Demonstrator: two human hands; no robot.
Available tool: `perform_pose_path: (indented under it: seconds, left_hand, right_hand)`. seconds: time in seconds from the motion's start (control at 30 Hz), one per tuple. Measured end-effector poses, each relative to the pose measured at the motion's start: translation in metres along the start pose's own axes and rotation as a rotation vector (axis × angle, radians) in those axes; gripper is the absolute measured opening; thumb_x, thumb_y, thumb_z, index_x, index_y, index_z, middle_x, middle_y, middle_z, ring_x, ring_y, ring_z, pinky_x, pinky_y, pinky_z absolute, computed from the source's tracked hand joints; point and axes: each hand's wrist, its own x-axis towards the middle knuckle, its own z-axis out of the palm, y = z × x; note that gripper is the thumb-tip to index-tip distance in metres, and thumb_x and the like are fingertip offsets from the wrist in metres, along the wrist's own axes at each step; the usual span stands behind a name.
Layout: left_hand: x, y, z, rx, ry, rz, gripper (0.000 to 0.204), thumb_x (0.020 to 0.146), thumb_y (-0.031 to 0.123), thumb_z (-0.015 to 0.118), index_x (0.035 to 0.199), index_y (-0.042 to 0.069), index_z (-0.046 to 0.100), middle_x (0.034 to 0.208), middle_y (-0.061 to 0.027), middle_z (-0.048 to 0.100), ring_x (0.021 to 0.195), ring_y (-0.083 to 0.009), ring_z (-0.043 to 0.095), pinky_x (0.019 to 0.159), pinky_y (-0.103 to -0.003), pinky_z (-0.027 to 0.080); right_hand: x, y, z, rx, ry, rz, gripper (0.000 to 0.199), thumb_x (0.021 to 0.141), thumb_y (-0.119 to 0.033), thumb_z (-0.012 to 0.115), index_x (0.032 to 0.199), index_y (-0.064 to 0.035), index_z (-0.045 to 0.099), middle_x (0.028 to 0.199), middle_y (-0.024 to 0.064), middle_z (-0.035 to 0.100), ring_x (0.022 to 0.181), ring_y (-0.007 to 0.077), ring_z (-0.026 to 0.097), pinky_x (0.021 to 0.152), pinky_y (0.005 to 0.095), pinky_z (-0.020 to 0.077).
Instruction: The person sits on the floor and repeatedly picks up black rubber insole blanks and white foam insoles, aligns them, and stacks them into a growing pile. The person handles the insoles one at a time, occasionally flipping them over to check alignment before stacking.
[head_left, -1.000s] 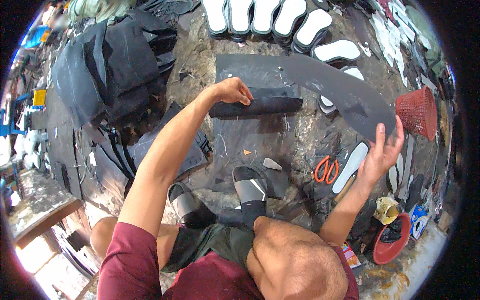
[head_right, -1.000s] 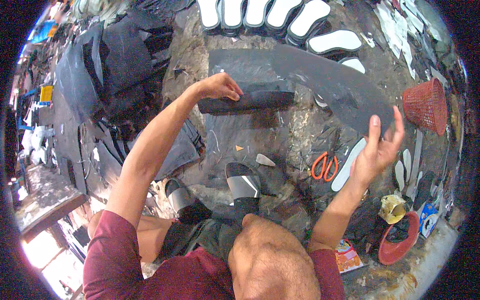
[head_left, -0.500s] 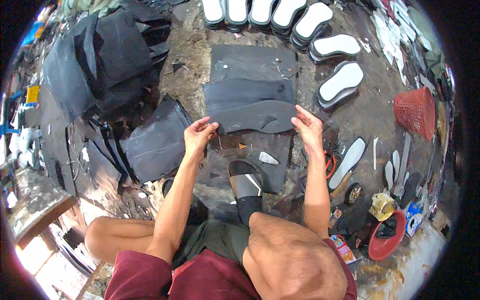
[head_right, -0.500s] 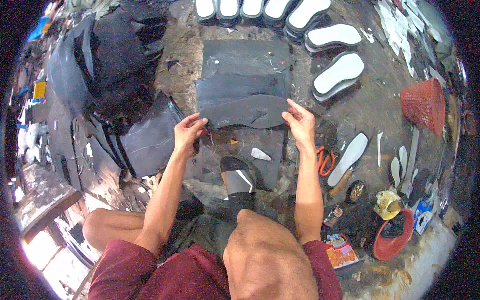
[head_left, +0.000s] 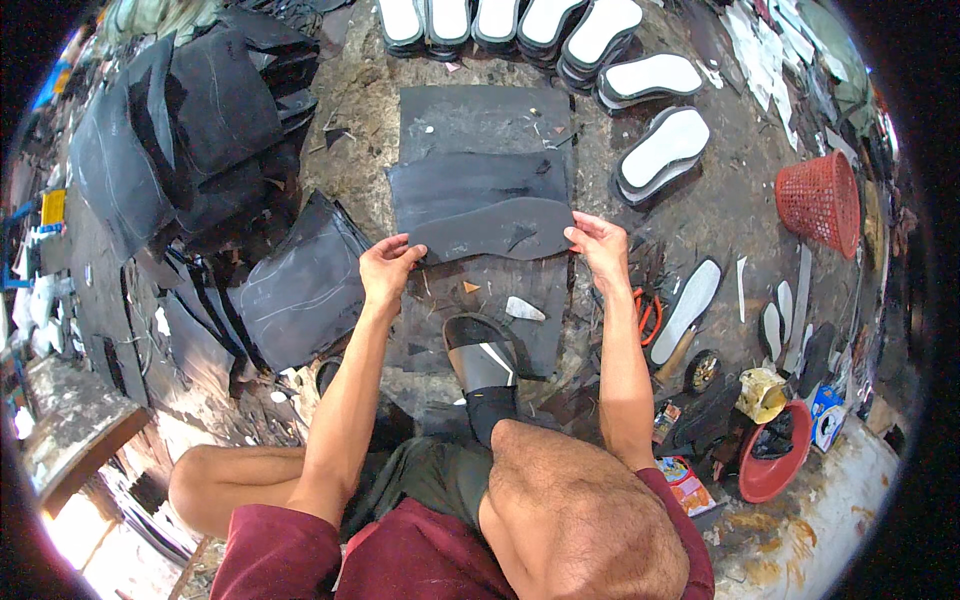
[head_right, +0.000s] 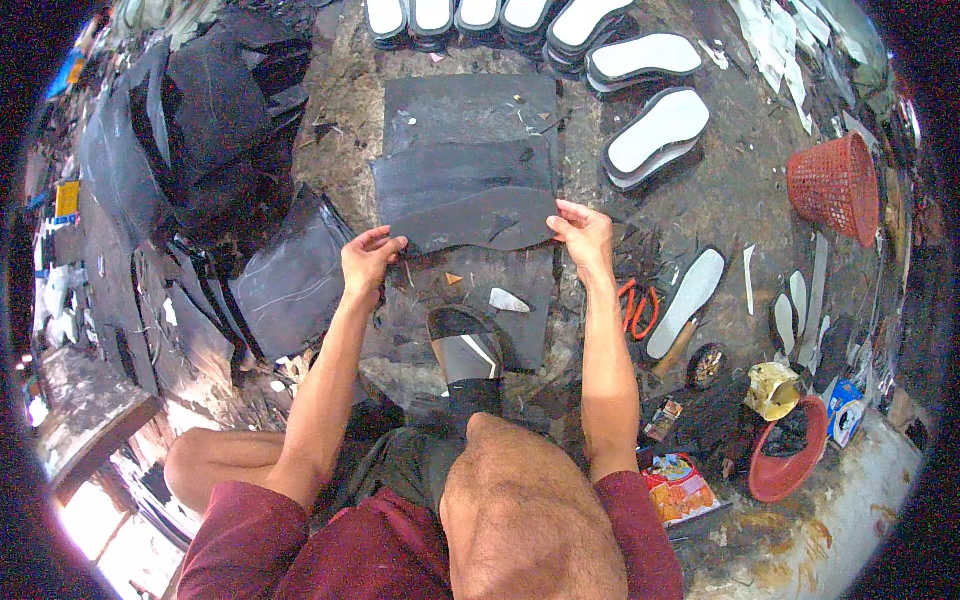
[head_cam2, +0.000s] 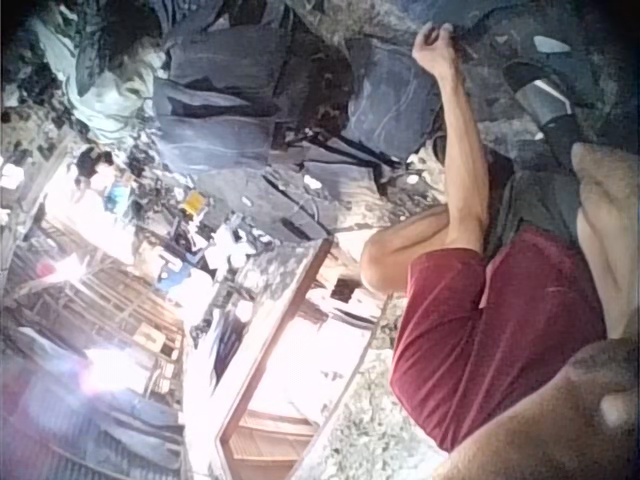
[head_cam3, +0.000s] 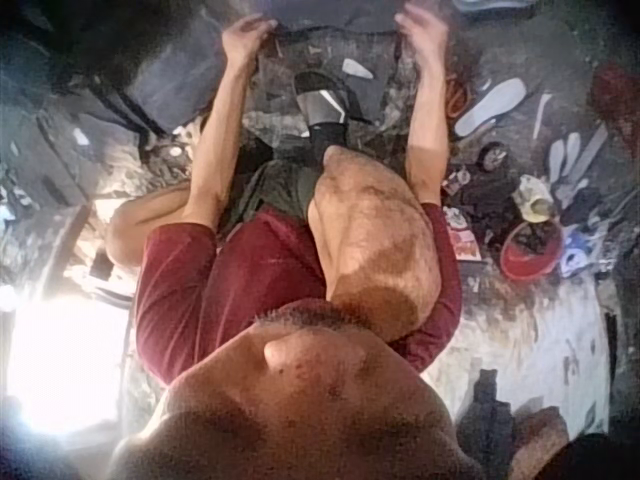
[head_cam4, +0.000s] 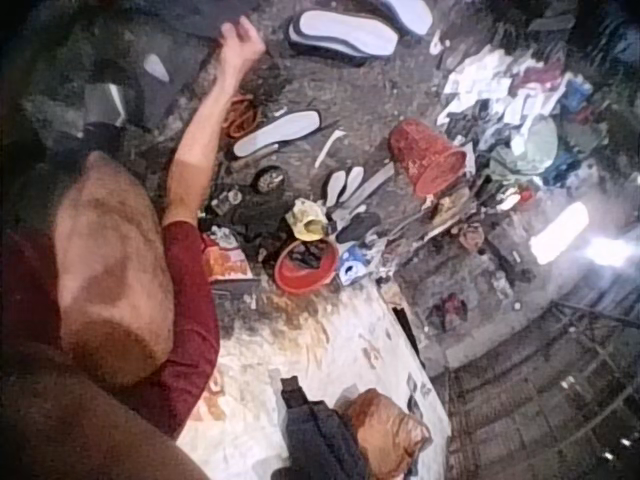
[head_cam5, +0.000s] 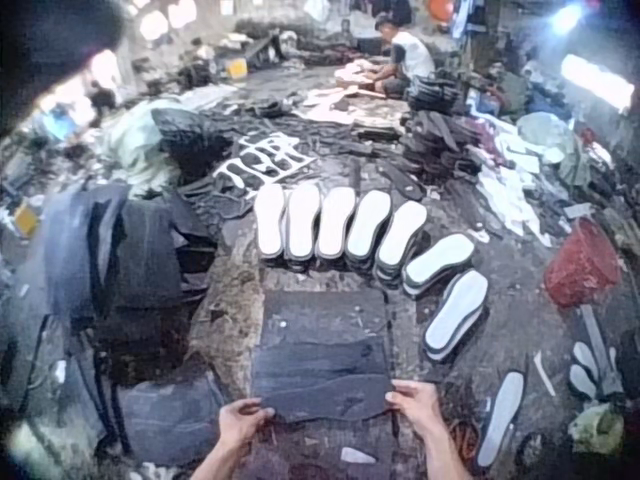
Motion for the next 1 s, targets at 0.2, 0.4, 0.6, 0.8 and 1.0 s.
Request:
perform_pose_path:
  seconds: [0.2, 0.4, 0.6, 0.8, 1.0]
  left_hand:
    - [0.002, -0.005, -0.001, -0.025, -0.019, 0.009, 0.046, 0.075, 0.006, 0.084, 0.115, -0.006, 0.066, 0.091, -0.008, 0.071, 0.075, -0.0119, 0.064, 0.067, -0.025, 0.051]
    - [0.002, -0.004, 0.005, 0.008, 0.013, -0.008, 0.044, 0.076, 0.006, 0.082, 0.116, -0.004, 0.066, 0.091, -0.007, 0.071, 0.076, -0.0114, 0.064, 0.069, -0.026, 0.052]
    - [0.003, -0.012, 0.007, 0.02, 0.025, 0.093, 0.041, 0.079, 0.004, 0.076, 0.119, 0.0, 0.066, 0.088, -0.0035, 0.07, 0.077, -0.011, 0.063, 0.073, -0.025, 0.051]
    - [-0.001, -0.004, 0.008, 0.036, -0.019, 0.03, 0.043, 0.08, 0.002, 0.074, 0.122, 0.001, 0.065, 0.09, -0.0024, 0.067, 0.08, -0.0094, 0.061, 0.073, -0.025, 0.049]
    - [-0.01, 0.007, -0.003, -0.452, -0.097, -0.153, 0.046, 0.089, 0.005, 0.066, 0.134, 0.005, 0.056, 0.096, 0.0, 0.065, 0.086, -0.011, 0.06, 0.073, -0.03, 0.051]
  right_hand:
    - [0.004, 0.005, -0.001, -0.015, 0.006, -0.002, 0.041, 0.083, -0.003, 0.076, 0.122, 0.0004, 0.067, 0.109, 0.0103, 0.072, 0.091, 0.0151, 0.068, 0.074, 0.0293, 0.0543]
    - [-0.001, 0.006, 0.006, -0.057, 0.069, -0.038, 0.041, 0.081, -0.006, 0.078, 0.12, 0.0006, 0.069, 0.106, 0.0118, 0.073, 0.089, 0.0173, 0.07, 0.075, 0.0302, 0.0561]
    - [-0.014, -0.001, 0.014, -0.671, 0.324, -0.28, 0.036, 0.075, -0.022, 0.084, 0.105, -0.0044, 0.076, 0.102, 0.0181, 0.074, 0.089, 0.0254, 0.072, 0.08, 0.0334, 0.0555]
    - [-0.038, -0.002, 0.023, -0.323, 0.322, -0.149, 0.042, 0.077, -0.015, 0.082, 0.114, 0.0014, 0.069, 0.103, 0.0172, 0.073, 0.091, 0.0227, 0.071, 0.081, 0.0324, 0.0544]
    - [-0.097, -0.106, 0.033, 0.024, 0.009, -0.313, 0.039, 0.075, -0.008, 0.082, 0.111, -0.0018, 0.068, 0.102, 0.0093, 0.071, 0.091, 0.0181, 0.066, 0.08, 0.0312, 0.0522]
